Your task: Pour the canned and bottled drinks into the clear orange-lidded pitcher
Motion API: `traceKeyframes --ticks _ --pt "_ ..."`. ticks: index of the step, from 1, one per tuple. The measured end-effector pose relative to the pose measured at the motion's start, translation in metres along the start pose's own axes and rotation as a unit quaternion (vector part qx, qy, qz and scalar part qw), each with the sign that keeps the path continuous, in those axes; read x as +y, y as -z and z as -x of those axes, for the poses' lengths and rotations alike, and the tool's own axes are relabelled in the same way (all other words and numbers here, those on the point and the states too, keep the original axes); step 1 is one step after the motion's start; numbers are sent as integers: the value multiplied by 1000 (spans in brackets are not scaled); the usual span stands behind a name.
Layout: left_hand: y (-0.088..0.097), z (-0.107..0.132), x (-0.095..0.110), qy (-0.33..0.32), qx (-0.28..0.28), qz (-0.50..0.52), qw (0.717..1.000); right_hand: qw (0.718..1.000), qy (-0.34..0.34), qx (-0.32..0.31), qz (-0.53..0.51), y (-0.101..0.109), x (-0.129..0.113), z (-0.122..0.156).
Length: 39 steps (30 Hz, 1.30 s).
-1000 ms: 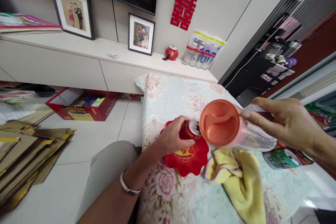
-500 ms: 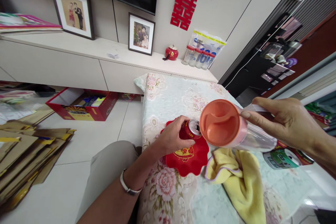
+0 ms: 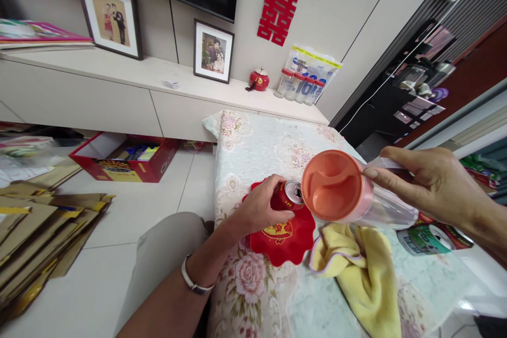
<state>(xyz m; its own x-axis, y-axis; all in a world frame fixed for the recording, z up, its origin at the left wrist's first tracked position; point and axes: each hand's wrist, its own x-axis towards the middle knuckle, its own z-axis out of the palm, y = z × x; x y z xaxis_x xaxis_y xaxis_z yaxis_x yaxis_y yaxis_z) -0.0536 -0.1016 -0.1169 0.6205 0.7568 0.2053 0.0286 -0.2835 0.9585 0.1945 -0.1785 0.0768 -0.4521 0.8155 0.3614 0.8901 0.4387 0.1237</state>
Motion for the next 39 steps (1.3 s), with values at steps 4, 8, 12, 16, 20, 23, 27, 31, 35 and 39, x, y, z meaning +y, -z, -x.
traceKeyframes --ticks 4,8,12,16,20,23,27,31,35,39 --pt "0 0 0 -1 2 -7 1000 1000 6 7 5 1 -2 -1" --pt "0 1 1 -1 3 -12 1000 1000 9 -2 3 4 -5 -5" --pt "-1 1 -1 -4 2 -5 1000 1000 15 -5 4 6 -8 -7" --pt "-1 1 -1 -5 4 -4 1000 1000 16 -2 5 5 -7 -7" --pt "0 1 0 0 3 -6 1000 1000 7 -4 6 4 -6 -7" --pt "0 1 1 0 4 -8 1000 1000 5 -7 3 4 -6 -6" --pt "0 1 1 -4 6 -10 1000 1000 -2 -4 -4 4 -4 -4" --pt "1 1 1 -2 6 -9 1000 1000 -14 -5 -12 3 -4 -3" --pt "1 1 1 -5 7 -5 1000 1000 -9 -4 -8 2 -2 -2" --pt "0 1 2 -2 4 -6 1000 1000 -5 -3 -2 2 -2 -2"
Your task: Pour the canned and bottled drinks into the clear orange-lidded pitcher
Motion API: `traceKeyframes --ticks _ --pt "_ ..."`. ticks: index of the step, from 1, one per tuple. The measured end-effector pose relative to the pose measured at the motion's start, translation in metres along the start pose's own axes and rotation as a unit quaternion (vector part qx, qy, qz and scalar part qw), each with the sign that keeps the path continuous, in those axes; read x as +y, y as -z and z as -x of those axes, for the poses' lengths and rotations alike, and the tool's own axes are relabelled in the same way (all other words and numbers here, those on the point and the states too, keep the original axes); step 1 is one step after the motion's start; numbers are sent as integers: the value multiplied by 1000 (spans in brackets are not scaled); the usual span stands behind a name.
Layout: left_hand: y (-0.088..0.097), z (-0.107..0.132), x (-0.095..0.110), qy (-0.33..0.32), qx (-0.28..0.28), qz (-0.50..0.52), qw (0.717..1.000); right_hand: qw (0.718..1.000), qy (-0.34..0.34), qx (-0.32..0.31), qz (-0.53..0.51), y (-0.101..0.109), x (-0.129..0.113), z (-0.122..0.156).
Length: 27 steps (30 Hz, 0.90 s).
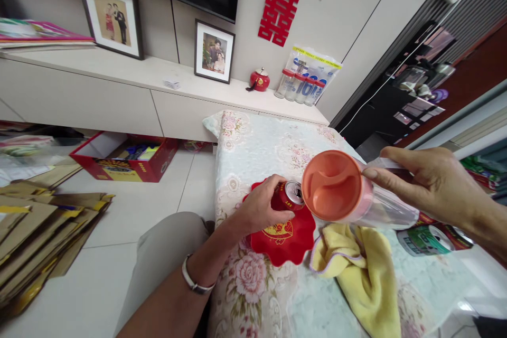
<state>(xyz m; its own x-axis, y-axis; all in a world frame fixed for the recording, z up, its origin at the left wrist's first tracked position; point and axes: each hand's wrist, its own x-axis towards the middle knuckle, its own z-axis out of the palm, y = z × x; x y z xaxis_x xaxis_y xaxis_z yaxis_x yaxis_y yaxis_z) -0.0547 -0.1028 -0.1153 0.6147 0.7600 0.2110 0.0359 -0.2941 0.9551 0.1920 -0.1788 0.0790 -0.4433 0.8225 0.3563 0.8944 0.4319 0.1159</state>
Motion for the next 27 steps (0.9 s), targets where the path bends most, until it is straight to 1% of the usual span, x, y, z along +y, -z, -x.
traceKeyframes --ticks 5,13,21,27 --pt "0 0 1 2 -2 -4 1000 1000 -4 -6 -3 1 -1 -3" --pt "0 0 0 3 -1 -4 1000 1000 -6 -4 -6 -1 3 2" --pt "0 0 1 0 3 -2 1000 1000 6 -7 -5 3 -5 -6" --pt "1 0 1 2 -5 9 1000 1000 4 -8 -4 4 -6 -6"
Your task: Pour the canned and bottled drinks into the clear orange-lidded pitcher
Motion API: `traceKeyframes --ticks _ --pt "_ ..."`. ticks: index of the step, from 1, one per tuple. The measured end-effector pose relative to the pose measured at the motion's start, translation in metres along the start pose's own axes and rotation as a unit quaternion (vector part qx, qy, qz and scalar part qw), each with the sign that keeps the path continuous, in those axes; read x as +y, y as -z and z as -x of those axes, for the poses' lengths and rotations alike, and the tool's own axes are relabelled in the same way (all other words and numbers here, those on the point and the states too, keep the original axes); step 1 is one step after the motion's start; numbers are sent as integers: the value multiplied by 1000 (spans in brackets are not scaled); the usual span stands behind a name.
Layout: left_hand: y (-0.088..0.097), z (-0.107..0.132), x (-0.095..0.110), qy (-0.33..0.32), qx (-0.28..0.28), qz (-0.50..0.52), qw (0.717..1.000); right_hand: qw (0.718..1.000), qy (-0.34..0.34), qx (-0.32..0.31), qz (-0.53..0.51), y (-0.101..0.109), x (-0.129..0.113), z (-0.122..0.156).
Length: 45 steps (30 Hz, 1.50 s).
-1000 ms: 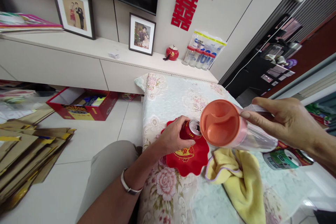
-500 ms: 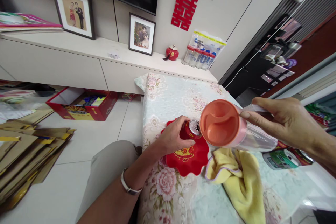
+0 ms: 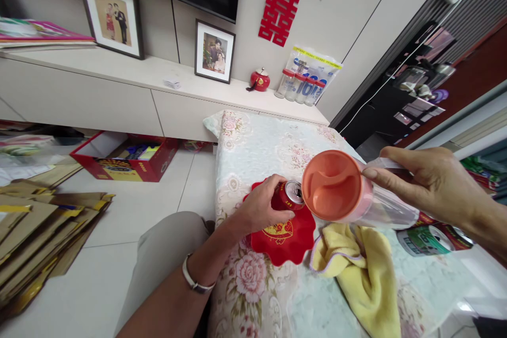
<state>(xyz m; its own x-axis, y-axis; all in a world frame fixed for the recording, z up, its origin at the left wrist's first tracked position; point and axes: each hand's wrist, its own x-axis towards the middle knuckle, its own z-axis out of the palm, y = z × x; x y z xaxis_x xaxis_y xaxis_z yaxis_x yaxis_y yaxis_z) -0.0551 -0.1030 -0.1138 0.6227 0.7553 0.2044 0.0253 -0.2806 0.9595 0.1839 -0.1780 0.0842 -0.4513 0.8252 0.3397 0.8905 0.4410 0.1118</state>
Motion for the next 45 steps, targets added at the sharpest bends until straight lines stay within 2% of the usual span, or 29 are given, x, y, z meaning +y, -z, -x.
traceKeyframes --ticks 10,19,27,45 --pt "-1 0 -3 -10 7 1 1000 1000 -19 2 -17 -3 4 3" --pt "-1 0 -2 -7 2 0 1000 1000 19 -10 8 2 0 -2" --pt "0 0 -2 -5 5 -8 1000 1000 11 9 8 -4 6 4" --pt "-1 -1 -2 -9 1 4 1000 999 30 5 12 1 -1 -4"
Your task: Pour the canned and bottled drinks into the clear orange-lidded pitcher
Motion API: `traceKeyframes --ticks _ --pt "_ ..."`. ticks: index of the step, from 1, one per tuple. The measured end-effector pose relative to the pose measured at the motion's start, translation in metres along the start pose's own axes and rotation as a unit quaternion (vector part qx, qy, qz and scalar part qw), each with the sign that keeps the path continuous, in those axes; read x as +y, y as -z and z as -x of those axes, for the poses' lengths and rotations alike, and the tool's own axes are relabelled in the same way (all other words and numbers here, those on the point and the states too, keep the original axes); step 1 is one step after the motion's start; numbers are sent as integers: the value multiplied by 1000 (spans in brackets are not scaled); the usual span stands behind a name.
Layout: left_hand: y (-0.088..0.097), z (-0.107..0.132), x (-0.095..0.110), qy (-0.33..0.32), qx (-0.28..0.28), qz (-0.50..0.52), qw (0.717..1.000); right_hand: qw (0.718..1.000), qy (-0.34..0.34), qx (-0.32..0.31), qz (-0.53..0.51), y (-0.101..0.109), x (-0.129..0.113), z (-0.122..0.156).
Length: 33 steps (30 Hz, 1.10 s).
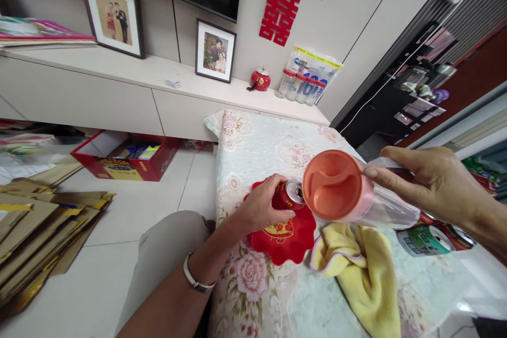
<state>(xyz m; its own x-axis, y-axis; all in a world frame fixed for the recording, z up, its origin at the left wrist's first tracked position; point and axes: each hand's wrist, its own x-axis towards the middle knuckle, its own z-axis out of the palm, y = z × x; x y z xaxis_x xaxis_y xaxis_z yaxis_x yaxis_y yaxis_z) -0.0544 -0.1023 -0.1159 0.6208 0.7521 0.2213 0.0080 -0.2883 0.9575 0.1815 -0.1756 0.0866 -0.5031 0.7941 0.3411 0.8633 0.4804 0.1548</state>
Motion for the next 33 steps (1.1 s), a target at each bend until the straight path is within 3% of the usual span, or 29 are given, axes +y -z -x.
traceKeyframes --ticks 33 --pt "1 0 0 -1 3 -6 1000 1000 -20 -5 -7 -1 0 2"
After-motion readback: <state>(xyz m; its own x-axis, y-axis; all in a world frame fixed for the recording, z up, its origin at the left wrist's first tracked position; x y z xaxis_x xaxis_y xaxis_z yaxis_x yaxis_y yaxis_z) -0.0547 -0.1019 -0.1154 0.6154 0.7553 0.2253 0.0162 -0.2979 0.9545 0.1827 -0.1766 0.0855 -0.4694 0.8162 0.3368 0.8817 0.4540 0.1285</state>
